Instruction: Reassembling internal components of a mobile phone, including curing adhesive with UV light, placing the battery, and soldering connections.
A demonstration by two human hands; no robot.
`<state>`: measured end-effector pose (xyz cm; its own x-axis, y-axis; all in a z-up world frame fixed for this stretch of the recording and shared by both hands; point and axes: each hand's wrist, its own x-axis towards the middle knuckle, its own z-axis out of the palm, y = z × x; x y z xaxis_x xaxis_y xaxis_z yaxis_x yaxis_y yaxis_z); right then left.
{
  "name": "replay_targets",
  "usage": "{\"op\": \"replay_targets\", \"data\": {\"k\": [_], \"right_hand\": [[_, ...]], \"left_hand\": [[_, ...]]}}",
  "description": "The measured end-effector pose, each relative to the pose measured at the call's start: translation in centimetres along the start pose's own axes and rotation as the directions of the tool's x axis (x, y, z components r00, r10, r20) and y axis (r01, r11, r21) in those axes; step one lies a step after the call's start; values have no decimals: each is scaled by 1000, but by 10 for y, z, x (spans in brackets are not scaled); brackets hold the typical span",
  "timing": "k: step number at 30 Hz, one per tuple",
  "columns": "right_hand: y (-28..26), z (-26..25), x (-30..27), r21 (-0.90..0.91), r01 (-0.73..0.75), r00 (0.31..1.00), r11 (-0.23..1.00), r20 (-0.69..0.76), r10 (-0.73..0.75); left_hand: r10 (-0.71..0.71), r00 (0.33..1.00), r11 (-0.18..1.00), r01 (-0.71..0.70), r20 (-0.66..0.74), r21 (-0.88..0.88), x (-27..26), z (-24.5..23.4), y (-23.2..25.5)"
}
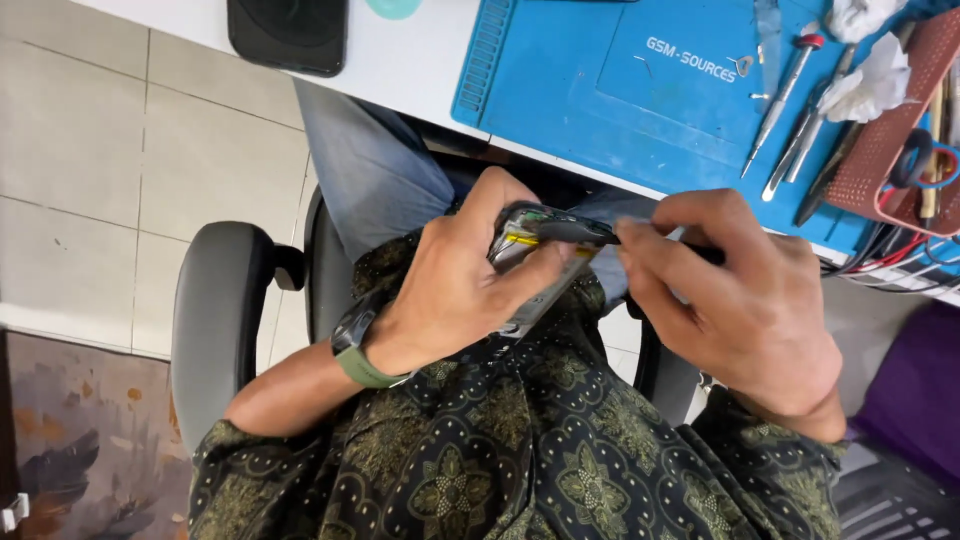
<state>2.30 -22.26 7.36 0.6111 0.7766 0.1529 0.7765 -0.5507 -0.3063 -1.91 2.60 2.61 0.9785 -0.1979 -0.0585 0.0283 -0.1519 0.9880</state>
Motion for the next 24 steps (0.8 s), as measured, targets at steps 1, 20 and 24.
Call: {"op": "replay_targets", "data": {"k": [1, 20, 24], "right_hand": [[2, 3, -6, 52, -34, 999, 998, -9, 35], [-10, 7, -16, 42, -71, 997, 997, -19, 72], [2, -4, -16, 115, -3, 991, 993, -129, 18]], "left_hand": [[-13, 1000, 1000, 13, -1, 1, -3, -1, 0], [-112, 990, 994, 111, 83, 24, 1, 11, 1], [64, 990, 998, -67, 125, 21, 11, 13, -15]]}}
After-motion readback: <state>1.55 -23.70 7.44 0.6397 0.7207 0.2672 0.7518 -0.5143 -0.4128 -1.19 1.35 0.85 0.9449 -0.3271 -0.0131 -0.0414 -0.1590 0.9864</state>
